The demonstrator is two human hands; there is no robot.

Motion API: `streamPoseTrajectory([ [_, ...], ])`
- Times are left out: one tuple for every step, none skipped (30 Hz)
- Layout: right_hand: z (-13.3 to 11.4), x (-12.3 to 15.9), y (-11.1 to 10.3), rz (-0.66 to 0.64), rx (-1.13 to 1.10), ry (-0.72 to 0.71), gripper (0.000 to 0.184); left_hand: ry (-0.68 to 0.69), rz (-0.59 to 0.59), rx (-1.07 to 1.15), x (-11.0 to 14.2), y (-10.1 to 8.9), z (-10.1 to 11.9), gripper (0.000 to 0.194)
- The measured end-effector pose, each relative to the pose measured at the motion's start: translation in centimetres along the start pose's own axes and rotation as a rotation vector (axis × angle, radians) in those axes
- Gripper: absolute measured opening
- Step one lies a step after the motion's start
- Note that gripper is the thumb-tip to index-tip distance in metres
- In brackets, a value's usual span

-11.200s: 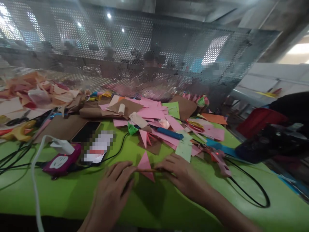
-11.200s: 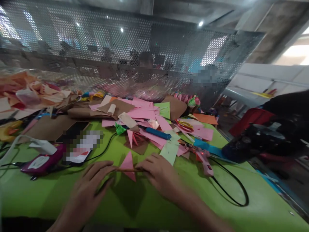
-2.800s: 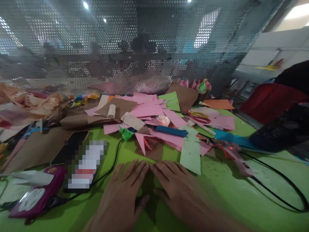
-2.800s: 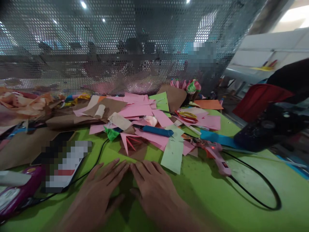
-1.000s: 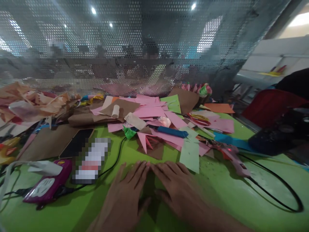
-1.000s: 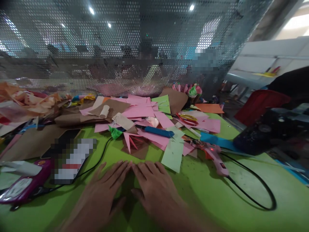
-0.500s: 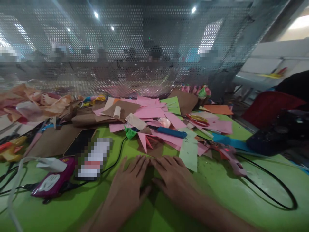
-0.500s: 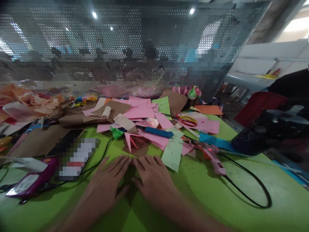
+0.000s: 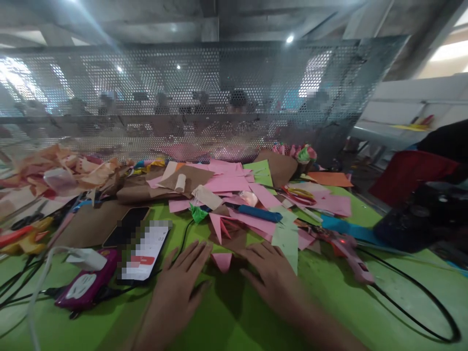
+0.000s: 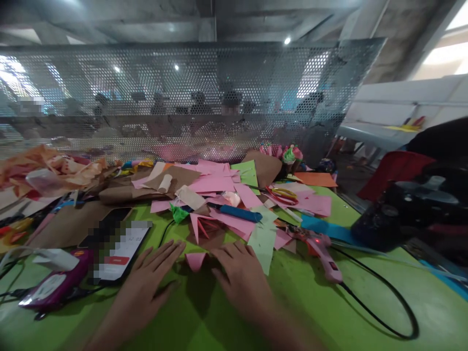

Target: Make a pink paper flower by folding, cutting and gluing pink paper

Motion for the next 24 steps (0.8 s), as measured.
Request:
streamPoseTrajectory([
  [0.0, -0.1, 0.1, 0.001, 0.017, 0.003, 0.028, 0.002, -0.016, 0.018, -0.4, -0.1, 0.2, 0.064],
  [0.0, -0.1, 0.1, 0.003, 0.038, 0.008, 0.028, 0.001, -0.033, 0.038, -0.9, -0.1, 0.5, 0.065],
  [-0.1, -0.1, 0.1, 0.004, 0.057, 0.011, 0.027, 0.001, -0.046, 0.057, -1.5, -0.1, 0.7, 0.066],
  [-0.1, -0.1, 0.1, 0.002, 0.071, 0.012, 0.024, -0.002, -0.057, 0.076, -2.1, -0.1, 1.0, 0.066],
  [-0.2, -0.1, 0.2, 0.002, 0.082, 0.012, 0.021, -0.002, -0.068, 0.098, -2.6, 0.0, 1.3, 0.065],
  [-0.2, -0.1, 0.2, 0.005, 0.090, 0.011, 0.018, -0.001, -0.077, 0.123, -3.0, 0.0, 1.5, 0.063],
  [-0.3, -0.1, 0.2, 0.011, 0.097, 0.009, 0.016, 0.001, -0.080, 0.150, -3.4, 0.1, 1.7, 0.060],
  [-0.3, -0.1, 0.2, 0.017, 0.101, 0.004, 0.014, 0.003, -0.077, 0.177, -3.7, 0.2, 1.8, 0.056],
  [-0.3, 0.0, 0.2, 0.025, 0.106, 0.001, 0.013, 0.006, -0.073, 0.206, -3.9, 0.2, 1.8, 0.052],
  [-0.3, 0.0, 0.3, 0.030, 0.110, 0.000, 0.013, 0.000, -0.064, 0.238, -3.9, 0.3, 1.7, 0.049],
  [-0.3, 0.0, 0.3, 0.032, 0.115, 0.001, 0.013, -0.018, -0.046, 0.272, -4.0, 0.2, 1.4, 0.046],
  [-0.2, 0.0, 0.3, 0.031, 0.119, 0.003, 0.013, -0.054, -0.016, 0.310, -4.0, 0.1, 1.0, 0.044],
  [0.0, 0.0, 0.2, 0.028, 0.124, 0.008, 0.014, -0.107, 0.025, 0.359, -4.0, 0.0, 0.5, 0.042],
  [0.2, 0.0, 0.1, 0.023, 0.130, 0.014, 0.015, -0.177, 0.071, 0.421, -4.0, -0.2, -0.2, 0.039],
  [0.4, 0.0, 0.0, 0.019, 0.136, 0.020, 0.015, -0.255, 0.111, 0.496, -4.0, -0.3, -0.9, 0.035],
  [0.7, -0.1, -0.2, 0.020, 0.146, 0.027, 0.016, -0.330, 0.143, 0.583, -4.1, -0.4, -1.5, 0.031],
  [1.0, -0.1, -0.5, 0.029, 0.160, 0.038, 0.016, -0.396, 0.160, 0.677, -4.2, -0.4, -2.0, 0.028],
  [1.4, -0.1, -0.7, 0.047, 0.176, 0.050, 0.017, -0.449, 0.172, 0.769, -4.4, -0.3, -2.5, 0.027],
  [1.6, -0.1, -1.0, 0.075, 0.188, 0.062, 0.018, -0.487, 0.176, 0.855, -4.7, -0.2, -2.7, 0.028],
  [1.8, 0.0, -1.3, 0.108, 0.187, 0.070, 0.020, -0.524, 0.188, 0.929, -4.9, 0.0, -2.9, 0.030],
  [1.9, 0.0, -1.5, 0.142, 0.167, 0.071, 0.023, -0.557, 0.213, 0.986, -5.1, 0.2, -3.0, 0.033],
  [2.0, 0.1, -1.7, 0.175, 0.126, 0.066, 0.026, -0.588, 0.215, 1.051, -5.3, 0.5, -2.9, 0.036],
  [1.9, 0.1, -1.9, 0.204, 0.066, 0.057, 0.029, -0.614, 0.230, 1.102, -5.4, 0.8, -2.7, 0.037],
  [1.7, 0.2, -1.9, 0.224, -0.011, 0.047, 0.031, -0.621, 0.228, 1.135, -5.5, 1.1, -2.5, 0.038],
])
Point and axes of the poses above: each hand's wrist, its own x-axis away from the middle knuckle, its own y-axis out of the palm, z = x × y, the point moved 3 cm from there along -x, towards the middle knuckle, and after that the axes turned 1 degree about -y, right-handed, at the moved point
